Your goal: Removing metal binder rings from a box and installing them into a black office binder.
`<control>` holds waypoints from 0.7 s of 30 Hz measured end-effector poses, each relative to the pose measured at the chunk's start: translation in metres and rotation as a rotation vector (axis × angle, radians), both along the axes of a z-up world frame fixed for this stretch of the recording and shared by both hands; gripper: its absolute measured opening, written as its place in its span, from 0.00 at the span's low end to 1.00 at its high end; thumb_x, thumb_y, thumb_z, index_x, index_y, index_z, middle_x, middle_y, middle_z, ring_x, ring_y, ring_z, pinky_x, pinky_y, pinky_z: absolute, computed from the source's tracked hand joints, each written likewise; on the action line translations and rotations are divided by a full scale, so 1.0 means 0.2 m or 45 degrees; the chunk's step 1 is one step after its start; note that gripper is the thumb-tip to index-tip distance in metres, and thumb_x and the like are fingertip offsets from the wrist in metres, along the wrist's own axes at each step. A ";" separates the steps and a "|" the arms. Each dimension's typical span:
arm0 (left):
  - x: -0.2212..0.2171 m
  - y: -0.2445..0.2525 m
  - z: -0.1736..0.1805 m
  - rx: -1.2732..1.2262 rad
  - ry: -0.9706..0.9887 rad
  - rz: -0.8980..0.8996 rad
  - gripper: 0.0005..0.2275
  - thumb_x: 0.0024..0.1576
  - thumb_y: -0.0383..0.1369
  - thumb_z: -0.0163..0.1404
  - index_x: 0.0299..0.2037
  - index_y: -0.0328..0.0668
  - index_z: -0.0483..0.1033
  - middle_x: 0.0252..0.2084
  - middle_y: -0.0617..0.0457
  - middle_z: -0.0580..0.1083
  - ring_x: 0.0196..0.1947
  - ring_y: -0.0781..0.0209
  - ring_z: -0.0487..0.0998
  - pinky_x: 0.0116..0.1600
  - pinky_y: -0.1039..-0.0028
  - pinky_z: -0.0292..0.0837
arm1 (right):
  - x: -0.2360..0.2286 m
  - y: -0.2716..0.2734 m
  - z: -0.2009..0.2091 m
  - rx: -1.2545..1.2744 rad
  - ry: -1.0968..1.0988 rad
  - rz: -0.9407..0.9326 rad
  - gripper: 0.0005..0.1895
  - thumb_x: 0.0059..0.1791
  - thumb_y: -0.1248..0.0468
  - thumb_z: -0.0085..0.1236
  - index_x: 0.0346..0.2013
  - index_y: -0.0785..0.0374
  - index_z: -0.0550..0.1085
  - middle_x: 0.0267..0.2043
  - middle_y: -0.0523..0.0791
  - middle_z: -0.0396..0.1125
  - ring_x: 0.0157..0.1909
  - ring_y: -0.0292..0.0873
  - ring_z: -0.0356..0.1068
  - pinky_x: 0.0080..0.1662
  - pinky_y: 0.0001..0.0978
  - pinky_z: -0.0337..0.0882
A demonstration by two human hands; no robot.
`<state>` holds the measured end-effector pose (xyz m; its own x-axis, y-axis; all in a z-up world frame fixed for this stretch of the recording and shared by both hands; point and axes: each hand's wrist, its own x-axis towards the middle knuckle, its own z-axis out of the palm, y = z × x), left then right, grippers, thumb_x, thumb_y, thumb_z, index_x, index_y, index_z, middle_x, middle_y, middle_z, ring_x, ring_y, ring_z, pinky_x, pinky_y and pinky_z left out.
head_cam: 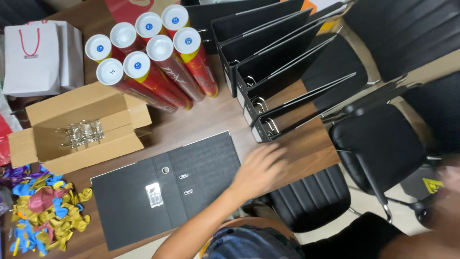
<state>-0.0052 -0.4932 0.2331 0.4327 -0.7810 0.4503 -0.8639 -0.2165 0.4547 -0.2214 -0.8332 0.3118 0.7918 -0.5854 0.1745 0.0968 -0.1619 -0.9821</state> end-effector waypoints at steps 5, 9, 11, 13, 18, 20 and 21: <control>0.08 -0.43 0.15 0.087 -0.304 0.221 0.23 0.53 0.28 0.49 0.61 0.33 0.72 0.60 0.39 0.73 0.55 0.48 0.74 0.58 0.63 0.72 | 0.33 0.55 -0.18 0.054 -0.059 -0.032 0.13 0.61 0.59 0.50 0.53 0.68 0.69 0.35 0.48 0.68 0.30 0.33 0.66 0.37 0.22 0.70; 0.11 -0.58 -0.02 0.444 -0.268 0.233 0.23 0.56 0.28 0.50 0.63 0.33 0.70 0.38 0.50 0.73 0.39 0.56 0.77 0.38 0.70 0.75 | 0.07 0.65 -0.65 0.606 0.378 -0.230 0.14 0.58 0.62 0.44 0.54 0.66 0.70 0.48 0.48 0.69 0.40 0.38 0.68 0.38 0.28 0.69; 0.09 -0.55 -0.05 0.300 -0.300 0.241 0.19 0.54 0.28 0.50 0.56 0.32 0.73 0.36 0.52 0.73 0.38 0.59 0.78 0.36 0.73 0.75 | -0.12 0.65 -0.82 0.684 0.563 -0.300 0.16 0.58 0.60 0.44 0.55 0.66 0.71 0.48 0.48 0.70 0.40 0.40 0.68 0.38 0.31 0.68; 0.04 -0.49 -0.04 0.419 -0.364 0.003 0.09 0.49 0.29 0.50 0.40 0.43 0.72 0.35 0.54 0.73 0.39 0.59 0.78 0.39 0.72 0.76 | -0.31 0.61 -0.95 0.673 0.912 -0.482 0.19 0.57 0.56 0.46 0.58 0.62 0.72 0.52 0.47 0.70 0.45 0.42 0.69 0.45 0.34 0.68; -0.11 -0.14 0.26 0.238 -0.015 -0.236 0.08 0.50 0.28 0.55 0.39 0.43 0.73 0.35 0.54 0.72 0.39 0.56 0.75 0.40 0.67 0.68 | -0.90 0.30 -1.51 0.826 0.872 -0.853 0.26 0.56 0.51 0.49 0.63 0.64 0.69 0.59 0.52 0.67 0.54 0.50 0.68 0.52 0.45 0.66; -0.12 0.00 0.29 0.191 0.079 -0.219 0.09 0.50 0.27 0.56 0.40 0.44 0.74 0.35 0.55 0.73 0.40 0.56 0.74 0.43 0.67 0.66 | -0.96 0.14 -1.66 0.846 0.816 -0.861 0.27 0.57 0.49 0.47 0.65 0.64 0.67 0.60 0.53 0.66 0.56 0.50 0.67 0.54 0.47 0.65; -0.12 0.08 0.29 0.130 0.221 -0.201 0.08 0.52 0.28 0.56 0.41 0.45 0.75 0.35 0.56 0.73 0.40 0.55 0.73 0.46 0.66 0.64 | -0.94 0.08 -1.71 0.800 0.862 -0.762 0.29 0.57 0.48 0.45 0.66 0.63 0.66 0.61 0.53 0.65 0.58 0.51 0.66 0.57 0.48 0.64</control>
<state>-0.0300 -0.4774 0.2914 0.3654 -0.8829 0.2951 -0.8018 -0.1374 0.5816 -0.4098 -0.8170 -0.0295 0.1698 -0.7387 -0.6523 -0.4203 0.5444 -0.7260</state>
